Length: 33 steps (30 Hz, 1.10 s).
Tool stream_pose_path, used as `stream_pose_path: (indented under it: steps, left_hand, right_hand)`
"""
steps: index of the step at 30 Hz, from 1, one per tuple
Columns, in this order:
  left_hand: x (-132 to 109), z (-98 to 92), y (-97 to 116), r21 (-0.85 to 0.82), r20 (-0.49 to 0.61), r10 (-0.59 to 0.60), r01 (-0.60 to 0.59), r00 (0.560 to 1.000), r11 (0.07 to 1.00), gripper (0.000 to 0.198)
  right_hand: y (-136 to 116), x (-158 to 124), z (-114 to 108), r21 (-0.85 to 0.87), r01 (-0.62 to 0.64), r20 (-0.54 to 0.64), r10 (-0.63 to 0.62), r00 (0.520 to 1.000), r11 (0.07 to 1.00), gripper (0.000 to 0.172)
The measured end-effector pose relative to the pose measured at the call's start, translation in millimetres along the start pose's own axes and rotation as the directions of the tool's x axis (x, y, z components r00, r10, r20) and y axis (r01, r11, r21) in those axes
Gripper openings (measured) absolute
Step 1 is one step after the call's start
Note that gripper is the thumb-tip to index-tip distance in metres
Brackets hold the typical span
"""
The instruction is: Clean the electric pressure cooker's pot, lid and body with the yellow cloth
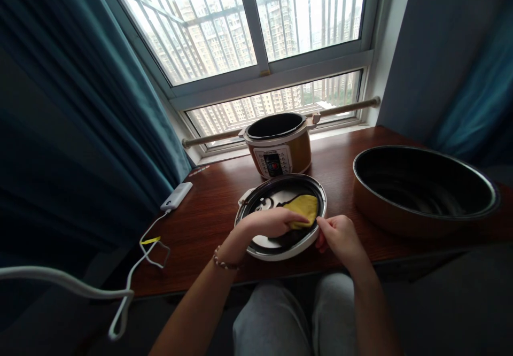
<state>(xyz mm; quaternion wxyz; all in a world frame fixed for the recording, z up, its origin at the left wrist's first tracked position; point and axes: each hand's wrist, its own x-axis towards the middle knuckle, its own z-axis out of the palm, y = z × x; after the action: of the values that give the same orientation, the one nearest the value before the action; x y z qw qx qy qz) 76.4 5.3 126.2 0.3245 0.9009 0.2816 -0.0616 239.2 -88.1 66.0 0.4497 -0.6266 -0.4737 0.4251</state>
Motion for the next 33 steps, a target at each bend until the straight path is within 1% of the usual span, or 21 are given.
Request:
stream_pose_path:
  steps: [2,3,5,6,7,8,10,12,13,14,16,17,18,19,22,23,25,27,30,31,33]
  left_hand:
    - [-13,-0.1,15,-0.015,0.036,0.027,-0.026,0.999,1.000,0.058]
    - [-20,-0.1,20,-0.013,0.019,0.013,-0.013,1.000,1.000,0.057]
    - [-36,-0.2,24,-0.035,-0.108,-0.049,0.045,0.993,0.998,0.058]
    - [-45,-0.1,22,-0.065,-0.206,-0.093,0.081,0.974,0.995,0.059]
    - [-54,0.2,19,-0.108,-0.320,-0.144,0.115,0.937,0.987,0.059]
    - [-62,1.0,15,-0.157,-0.434,-0.202,0.147,0.878,0.977,0.058]
    - [-77,4.9,3,-0.246,-0.628,-0.339,0.235,0.701,0.940,0.052]
    - [-87,12.3,-12,-0.289,-0.731,-0.445,0.355,0.518,0.889,0.046]
    - [-91,17.2,-20,-0.305,-0.753,-0.482,0.412,0.448,0.859,0.045]
    - [-95,22.6,-29,-0.322,-0.762,-0.516,0.462,0.391,0.826,0.045]
    - [-100,34.0,-44,-0.365,-0.750,-0.582,0.538,0.313,0.760,0.044]
    - [-101,39.4,-51,-0.387,-0.727,-0.619,0.567,0.297,0.727,0.043]
    - [-103,44.2,-57,-0.408,-0.690,-0.659,0.590,0.301,0.697,0.042]
    - [-104,48.3,-61,-0.427,-0.643,-0.695,0.603,0.322,0.674,0.043]
    - [-105,56.1,-68,-0.471,-0.516,-0.746,0.587,0.422,0.658,0.047]
    - [-104,57.3,-68,-0.480,-0.501,-0.745,0.575,0.440,0.662,0.048]
    - [-104,58.7,-68,-0.494,-0.506,-0.735,0.547,0.452,0.676,0.049]
    - [-105,59.1,-68,-0.517,-0.512,-0.727,0.512,0.457,0.686,0.048]
    - [-107,58.9,-69,-0.534,-0.523,-0.719,0.481,0.459,0.695,0.047]
    - [-107,58.5,-70,-0.527,-0.525,-0.717,0.486,0.459,0.697,0.047]
    - [-108,57.6,-69,-0.507,-0.527,-0.716,0.507,0.458,0.697,0.046]
  right_hand:
    - [1,0,0,0.015,-0.016,-0.001,0.016,1.000,1.000,0.049]
    - [2,1,0,0.022,-0.023,-0.003,0.023,1.000,0.999,0.048]
    - [2,1,0,0.027,-0.031,-0.007,0.031,0.999,0.999,0.049]
    - [2,1,0,0.029,-0.035,-0.008,0.035,0.999,0.999,0.049]
    - [2,1,0,0.034,-0.040,-0.007,0.041,0.999,0.999,0.050]
    - [2,1,0,0.043,-0.046,-0.001,0.046,0.999,0.998,0.050]
    - [1,1,-1,0.079,-0.058,0.023,0.057,0.998,0.995,0.049]
    - [0,-1,-2,0.118,-0.064,0.053,0.058,0.997,0.991,0.050]
    - [-2,-2,-3,0.132,-0.065,0.066,0.057,0.996,0.989,0.051]
    - [-3,-3,-4,0.142,-0.068,0.076,0.057,0.995,0.988,0.052]
    - [-5,-6,-4,0.153,-0.077,0.090,0.064,0.994,0.985,0.053]
    - [-6,-7,-4,0.153,-0.083,0.094,0.069,0.993,0.985,0.053]
    - [-7,-8,-4,0.152,-0.088,0.097,0.074,0.993,0.984,0.053]
    - [-7,-9,-3,0.152,-0.090,0.098,0.076,0.992,0.984,0.053]
    - [-4,-14,-1,0.120,-0.092,0.068,0.084,0.994,0.989,0.053]
    - [-3,-17,-1,0.080,-0.097,0.046,0.093,0.995,0.992,0.053]
    - [-2,-23,-3,-0.052,-0.089,-0.023,0.088,0.996,0.995,0.053]
    - [-7,-31,-5,-0.189,-0.051,-0.113,0.030,0.993,0.981,0.054]
    - [-30,-39,-5,-0.337,0.066,-0.190,-0.136,0.972,0.939,0.053]
    - [-40,-38,-2,-0.402,0.116,-0.175,-0.201,0.964,0.908,0.050]
    - [-63,-32,9,-0.566,0.220,-0.065,-0.309,0.949,0.794,0.043]
